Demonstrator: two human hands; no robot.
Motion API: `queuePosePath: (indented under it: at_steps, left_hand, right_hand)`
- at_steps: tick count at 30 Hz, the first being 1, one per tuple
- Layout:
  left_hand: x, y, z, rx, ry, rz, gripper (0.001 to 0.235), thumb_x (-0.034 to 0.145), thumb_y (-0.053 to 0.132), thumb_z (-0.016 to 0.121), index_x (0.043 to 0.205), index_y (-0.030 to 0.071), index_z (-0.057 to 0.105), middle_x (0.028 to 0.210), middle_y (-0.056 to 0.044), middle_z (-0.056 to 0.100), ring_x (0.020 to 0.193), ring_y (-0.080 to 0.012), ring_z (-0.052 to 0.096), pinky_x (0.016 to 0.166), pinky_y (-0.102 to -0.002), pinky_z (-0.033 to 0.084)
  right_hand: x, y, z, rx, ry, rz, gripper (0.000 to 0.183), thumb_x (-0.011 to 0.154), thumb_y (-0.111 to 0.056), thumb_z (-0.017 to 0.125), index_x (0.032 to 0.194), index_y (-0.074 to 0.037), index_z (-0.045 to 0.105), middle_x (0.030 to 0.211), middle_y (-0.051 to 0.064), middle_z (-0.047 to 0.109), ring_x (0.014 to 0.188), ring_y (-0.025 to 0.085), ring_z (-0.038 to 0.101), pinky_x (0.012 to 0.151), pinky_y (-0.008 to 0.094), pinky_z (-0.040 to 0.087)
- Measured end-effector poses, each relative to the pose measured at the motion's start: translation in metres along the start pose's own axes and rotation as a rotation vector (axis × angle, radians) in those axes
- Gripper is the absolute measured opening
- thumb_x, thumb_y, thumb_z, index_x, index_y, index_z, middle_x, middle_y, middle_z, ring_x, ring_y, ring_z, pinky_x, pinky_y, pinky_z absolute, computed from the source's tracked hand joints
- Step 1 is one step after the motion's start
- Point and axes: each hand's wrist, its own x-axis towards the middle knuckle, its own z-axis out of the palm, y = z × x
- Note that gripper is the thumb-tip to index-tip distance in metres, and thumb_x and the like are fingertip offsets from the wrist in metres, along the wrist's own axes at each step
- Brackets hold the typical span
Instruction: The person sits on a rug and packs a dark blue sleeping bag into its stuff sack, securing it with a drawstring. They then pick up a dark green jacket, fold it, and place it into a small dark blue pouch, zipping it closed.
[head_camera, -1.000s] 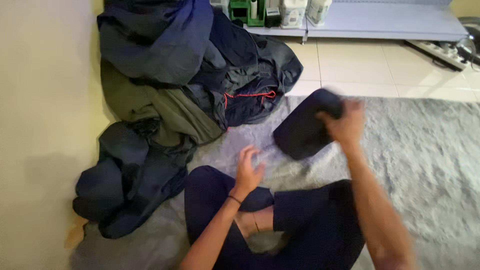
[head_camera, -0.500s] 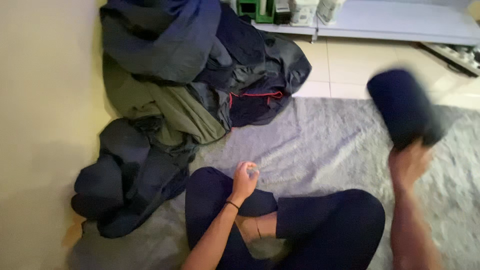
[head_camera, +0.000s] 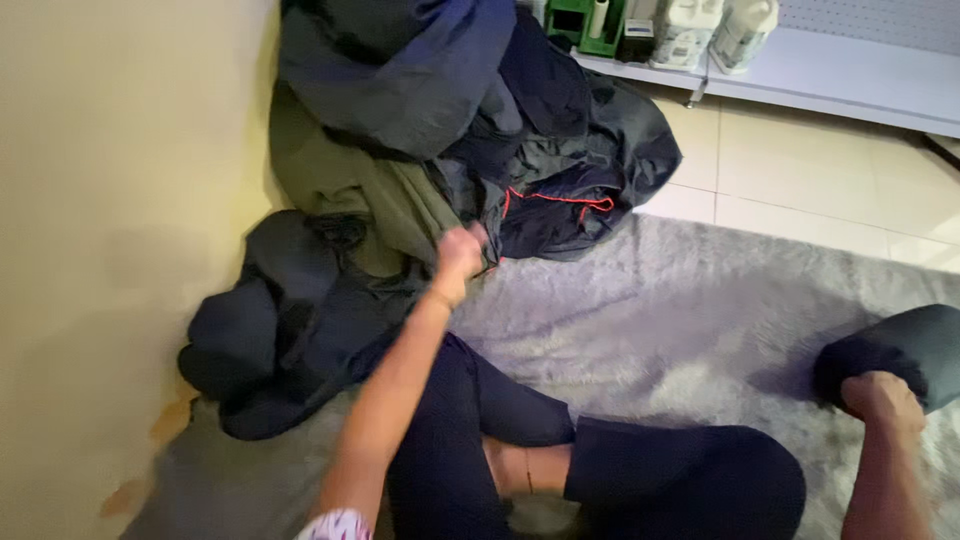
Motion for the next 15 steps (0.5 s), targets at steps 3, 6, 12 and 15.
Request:
queuePosePath:
  at_steps: [3,6,12,15]
  left_hand:
    - [0.078,0.049,-0.056,-0.603,0.342,-0.289,0.048,0.097,0.044,0.076,0.068,0.013,0.055,0.060,-0.005,0.056,0.048,-0.0127,0.050,0.043,-0.030,0.040]
    - [0.120,0.086,-0.095,-0.909,0.457,-0.382,0.112,0.068,0.055,0.087,0.149,0.002,0.031,0.165,-0.021,0.050,0.147,-0.0374,0.059,0.098,-0.049,0.065]
    - [0.130,0.086,-0.108,-0.929,0.459,-0.458,0.043,0.087,0.020,0.084,0.108,0.008,0.049,0.089,-0.020,0.070,0.064,-0.0245,0.064,0.060,-0.040,0.057]
    - [0.099,0.057,-0.095,-0.643,0.431,-0.290,0.023,0.087,0.012,0.065,0.082,0.011,0.043,0.075,-0.004,0.042,0.056,-0.0180,0.052,0.042,-0.033,0.052]
  right_hand:
    - [-0.019,-0.027,0.003,0.127,0.310,0.007,0.077,0.096,-0.040,0.069,0.153,0.011,0.055,0.150,0.038,0.060,0.135,0.054,0.057,0.105,0.060,0.049]
    - [-0.041,-0.053,-0.007,0.275,0.298,-0.116,0.101,0.090,-0.024,0.079,0.176,-0.027,0.026,0.167,0.035,0.018,0.144,0.058,0.043,0.108,0.070,0.048]
    - [-0.014,-0.034,-0.031,0.517,0.376,0.245,0.096,0.094,-0.061,0.096,0.148,0.009,0.058,0.140,0.037,0.057,0.129,0.055,0.053,0.074,0.091,0.057]
    - [0.025,0.000,-0.011,0.232,0.327,0.158,0.118,0.111,-0.097,0.056,0.131,0.015,0.084,0.128,0.043,0.080,0.114,0.062,0.074,0.084,0.072,0.053]
